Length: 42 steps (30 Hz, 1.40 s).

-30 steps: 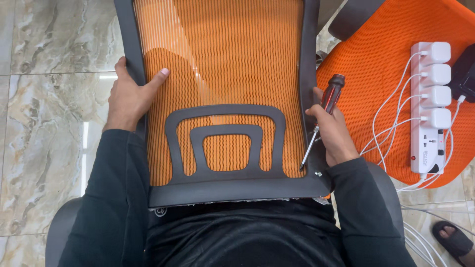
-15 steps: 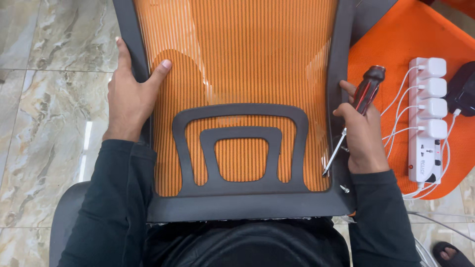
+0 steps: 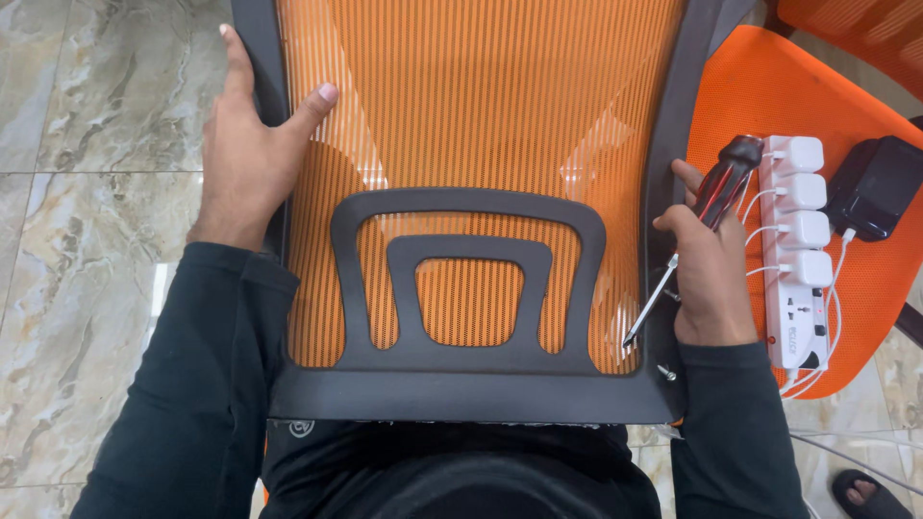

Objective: The person uses a screwdriver to tighten screws on the underside of an orange mesh chair back. They repeatedly insert and tighten screws at multiple locations on the chair back frame.

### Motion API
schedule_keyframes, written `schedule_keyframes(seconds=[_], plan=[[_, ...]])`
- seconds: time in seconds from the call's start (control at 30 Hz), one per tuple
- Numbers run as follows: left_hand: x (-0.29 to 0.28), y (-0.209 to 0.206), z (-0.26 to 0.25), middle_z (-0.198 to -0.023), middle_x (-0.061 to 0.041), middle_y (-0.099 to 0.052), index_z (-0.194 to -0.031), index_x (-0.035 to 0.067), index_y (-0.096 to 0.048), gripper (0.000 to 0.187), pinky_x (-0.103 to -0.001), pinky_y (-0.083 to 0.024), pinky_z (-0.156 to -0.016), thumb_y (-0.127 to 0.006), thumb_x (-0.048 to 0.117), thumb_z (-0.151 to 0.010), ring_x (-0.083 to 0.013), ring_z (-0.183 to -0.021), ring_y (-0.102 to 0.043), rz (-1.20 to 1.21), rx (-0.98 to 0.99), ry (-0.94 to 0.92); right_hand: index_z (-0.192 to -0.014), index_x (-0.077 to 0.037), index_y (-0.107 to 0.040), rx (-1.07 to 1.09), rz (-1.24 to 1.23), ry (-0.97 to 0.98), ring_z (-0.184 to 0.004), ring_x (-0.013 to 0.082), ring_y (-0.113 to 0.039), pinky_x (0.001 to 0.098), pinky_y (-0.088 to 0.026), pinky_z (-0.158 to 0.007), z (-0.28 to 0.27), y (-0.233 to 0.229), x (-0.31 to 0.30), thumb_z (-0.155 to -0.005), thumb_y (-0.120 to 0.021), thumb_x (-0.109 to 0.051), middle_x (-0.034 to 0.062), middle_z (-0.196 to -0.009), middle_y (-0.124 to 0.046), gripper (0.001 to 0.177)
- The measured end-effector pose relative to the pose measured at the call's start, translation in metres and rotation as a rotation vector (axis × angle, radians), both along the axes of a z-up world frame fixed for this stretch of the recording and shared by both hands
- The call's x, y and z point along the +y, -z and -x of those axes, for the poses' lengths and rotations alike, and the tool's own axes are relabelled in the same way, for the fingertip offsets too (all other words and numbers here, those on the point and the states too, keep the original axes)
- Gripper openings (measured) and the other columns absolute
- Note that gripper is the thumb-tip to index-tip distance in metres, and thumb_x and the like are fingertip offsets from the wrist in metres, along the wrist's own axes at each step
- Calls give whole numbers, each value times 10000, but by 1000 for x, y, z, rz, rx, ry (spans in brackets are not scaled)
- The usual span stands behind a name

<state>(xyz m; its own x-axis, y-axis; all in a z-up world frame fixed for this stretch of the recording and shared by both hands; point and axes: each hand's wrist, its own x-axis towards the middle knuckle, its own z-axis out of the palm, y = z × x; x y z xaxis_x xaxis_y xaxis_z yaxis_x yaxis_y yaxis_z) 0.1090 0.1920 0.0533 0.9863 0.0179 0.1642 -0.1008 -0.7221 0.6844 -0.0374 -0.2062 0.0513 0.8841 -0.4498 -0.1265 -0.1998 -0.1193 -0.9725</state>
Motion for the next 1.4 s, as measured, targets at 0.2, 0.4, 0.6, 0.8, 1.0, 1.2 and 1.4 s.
schedule_keyframes(seconds=[0.2, 0.4, 0.6, 0.8, 1.0, 1.2, 1.4], plan=[[-16, -7, -41, -1222, -269, -536, -1598, 61, -318, 899, -493, -522, -951, -754, 574, -1001, -409, -1119, -634, -33, -44, -61, -1468, 24, -530, -10, 24, 14, -1533, 267, -393, 321, -315, -1201, -45, -12, -2, -804, -551, -77, 210, -1592, -477, 672], [-11, 3, -68, -1355, -285, -502, -1494, 17, -481, 630, -493, -497, -1082, -698, 397, -1041, -441, -1281, -560, -77, -243, 84, -1448, 25, -552, 36, 17, 54, -1447, 249, -492, 306, -350, -1169, -87, -20, 0, -803, -534, -63, 190, -1505, -559, 650], [7, 13, -109, -1392, -228, -458, -1514, 40, -433, 582, -441, -489, -1125, -656, 353, -1076, -366, -1333, -540, -220, -235, 136, -1503, 36, -512, 63, 39, 65, -1340, 241, -532, 298, -428, -1111, -128, -25, 1, -860, -520, -67, 151, -1459, -579, 652], [-8, -19, -138, -1269, -210, -398, -1611, 46, -266, 765, -457, -513, -1073, -653, 400, -1054, -338, -1173, -555, -214, -72, 62, -1446, 41, -552, 144, 47, 143, -1419, 215, -496, 301, -387, -1155, -151, -46, -1, -799, -532, -30, 113, -1485, -567, 652], [-11, -56, -172, -1319, -190, -417, -1686, 74, -139, 915, -442, -516, -1111, -663, 461, -1044, -325, -1210, -586, -157, 105, 14, -1367, 35, -606, 241, 39, 158, -1374, 211, -534, 300, -402, -1134, -180, -95, 7, -809, -537, -42, 119, -1422, -606, 567], [-12, -97, -202, -1442, -231, -410, -1674, 6, -136, 914, -440, -453, -1200, -687, 492, -1131, -382, -1371, -566, -54, 293, -30, -1335, 24, -662, 245, 58, 112, -1254, 193, -604, 292, -482, -1031, -209, -121, 2, -841, -575, -35, 105, -1306, -656, 505], [-5, -126, -229, -1483, -258, -403, -1664, -11, -143, 884, -448, -412, -1245, -703, 435, -1145, -414, -1441, -522, -51, 281, 25, -1304, 8, -675, 270, 11, 147, -1160, 151, -619, 265, -497, -973, -235, -143, 11, -864, -592, -40, 76, -1287, -669, 450]])
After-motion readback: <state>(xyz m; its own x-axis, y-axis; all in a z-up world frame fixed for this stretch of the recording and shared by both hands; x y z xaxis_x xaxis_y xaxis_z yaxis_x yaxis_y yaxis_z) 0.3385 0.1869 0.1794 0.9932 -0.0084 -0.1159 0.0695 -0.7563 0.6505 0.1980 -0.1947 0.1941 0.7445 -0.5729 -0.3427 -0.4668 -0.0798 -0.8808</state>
